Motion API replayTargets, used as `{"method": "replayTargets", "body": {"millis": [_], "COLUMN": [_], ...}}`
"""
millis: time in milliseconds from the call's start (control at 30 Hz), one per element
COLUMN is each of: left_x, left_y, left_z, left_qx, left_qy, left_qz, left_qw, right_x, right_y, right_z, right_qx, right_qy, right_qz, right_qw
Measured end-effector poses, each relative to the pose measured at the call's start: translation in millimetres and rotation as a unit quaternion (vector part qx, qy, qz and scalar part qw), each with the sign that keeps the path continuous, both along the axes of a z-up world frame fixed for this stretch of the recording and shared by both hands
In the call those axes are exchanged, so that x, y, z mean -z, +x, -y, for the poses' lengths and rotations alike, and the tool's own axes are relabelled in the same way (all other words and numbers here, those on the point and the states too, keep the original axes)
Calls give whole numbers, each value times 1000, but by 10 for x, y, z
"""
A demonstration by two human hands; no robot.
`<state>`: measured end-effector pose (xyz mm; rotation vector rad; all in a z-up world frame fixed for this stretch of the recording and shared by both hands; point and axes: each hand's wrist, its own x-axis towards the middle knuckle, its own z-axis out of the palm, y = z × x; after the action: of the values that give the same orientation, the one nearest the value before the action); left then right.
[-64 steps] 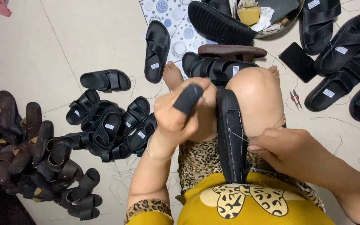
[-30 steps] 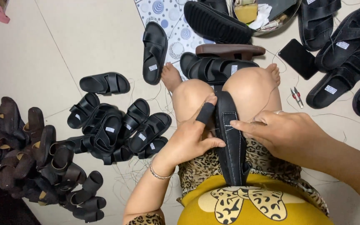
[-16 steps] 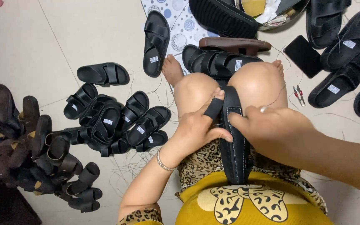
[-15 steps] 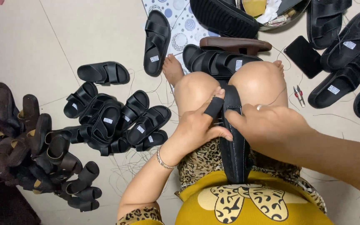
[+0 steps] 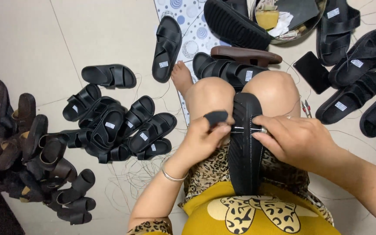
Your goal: Hand-stitching the components of black sandals using a needle and thread while sitting on the floor.
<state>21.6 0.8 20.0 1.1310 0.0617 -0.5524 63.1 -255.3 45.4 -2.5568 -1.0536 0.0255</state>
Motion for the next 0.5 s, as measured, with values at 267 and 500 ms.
{"method": "replayTargets", "body": {"millis": [267, 500], "left_x": [-236, -434], "left_y": [12, 39], "left_z": [-38, -68], "left_qx": [6, -85], "left_qy": [380, 381], "left_qz": [228, 302], "left_qw": [896, 870], "right_x": [129, -93], "right_y": [0, 36], "right_z": [1062, 269], "right_qx": [112, 220], "right_qy": [-135, 101], "right_qz": [-118, -498], "right_qw": [977, 833]}}
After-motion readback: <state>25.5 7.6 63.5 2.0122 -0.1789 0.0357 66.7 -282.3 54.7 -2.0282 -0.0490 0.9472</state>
